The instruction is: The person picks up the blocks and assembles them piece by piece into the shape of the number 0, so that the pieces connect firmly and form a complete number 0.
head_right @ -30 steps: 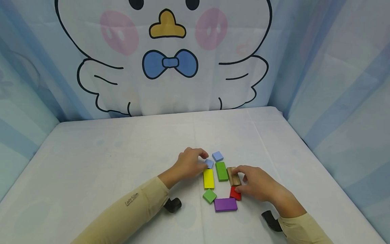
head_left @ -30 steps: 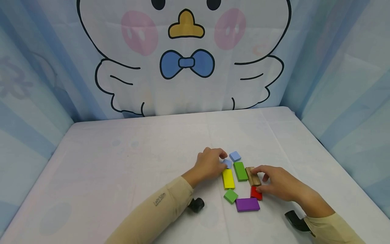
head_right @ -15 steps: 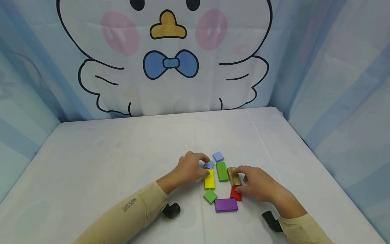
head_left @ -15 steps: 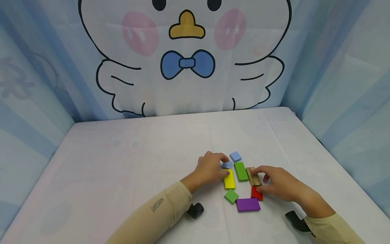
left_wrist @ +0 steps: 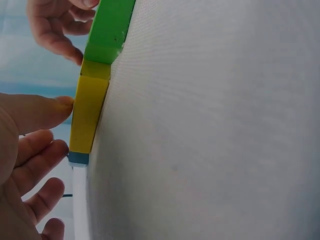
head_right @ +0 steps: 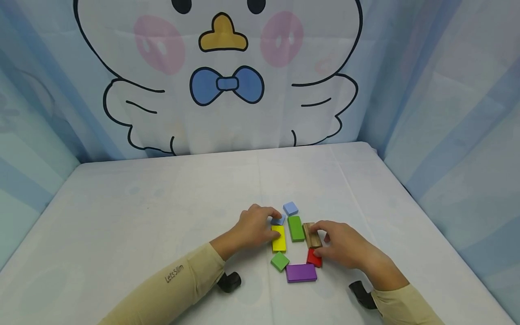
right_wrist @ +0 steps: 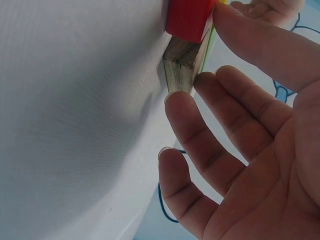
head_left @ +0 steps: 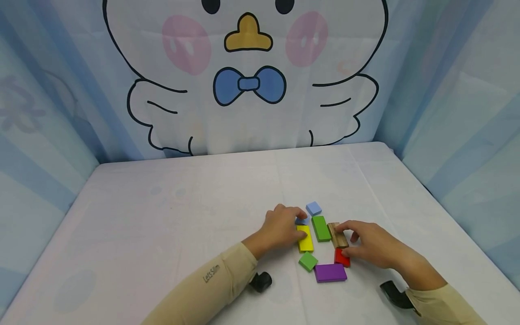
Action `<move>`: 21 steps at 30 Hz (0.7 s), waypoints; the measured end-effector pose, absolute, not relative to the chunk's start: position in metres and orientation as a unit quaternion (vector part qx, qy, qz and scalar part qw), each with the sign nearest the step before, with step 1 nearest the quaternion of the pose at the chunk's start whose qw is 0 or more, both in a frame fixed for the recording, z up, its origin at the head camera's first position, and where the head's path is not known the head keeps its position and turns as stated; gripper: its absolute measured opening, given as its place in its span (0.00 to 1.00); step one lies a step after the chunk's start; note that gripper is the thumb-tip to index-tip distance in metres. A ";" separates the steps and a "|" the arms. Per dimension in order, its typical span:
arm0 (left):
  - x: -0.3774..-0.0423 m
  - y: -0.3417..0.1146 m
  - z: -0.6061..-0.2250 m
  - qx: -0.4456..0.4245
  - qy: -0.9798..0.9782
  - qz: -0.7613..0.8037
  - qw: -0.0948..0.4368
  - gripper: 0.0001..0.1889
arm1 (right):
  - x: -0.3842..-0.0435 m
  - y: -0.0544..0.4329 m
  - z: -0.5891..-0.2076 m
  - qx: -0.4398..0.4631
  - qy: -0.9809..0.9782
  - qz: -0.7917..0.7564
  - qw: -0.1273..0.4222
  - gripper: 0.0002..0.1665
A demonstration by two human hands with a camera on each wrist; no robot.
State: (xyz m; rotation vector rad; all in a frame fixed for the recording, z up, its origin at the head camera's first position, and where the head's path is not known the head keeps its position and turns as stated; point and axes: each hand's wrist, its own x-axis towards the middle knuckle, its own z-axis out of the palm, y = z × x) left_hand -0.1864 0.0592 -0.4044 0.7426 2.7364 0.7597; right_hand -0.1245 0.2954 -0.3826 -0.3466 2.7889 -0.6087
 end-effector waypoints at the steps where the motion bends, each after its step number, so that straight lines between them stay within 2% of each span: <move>1: -0.187 0.059 -0.405 0.253 0.928 0.255 0.101 0.20 | -0.125 0.295 -0.383 -0.119 0.962 -0.209 0.133 0.33; 21: -0.188 0.062 -0.401 0.249 0.936 0.223 0.112 0.20 | -0.128 0.293 -0.379 -0.115 0.962 -0.203 0.140 0.33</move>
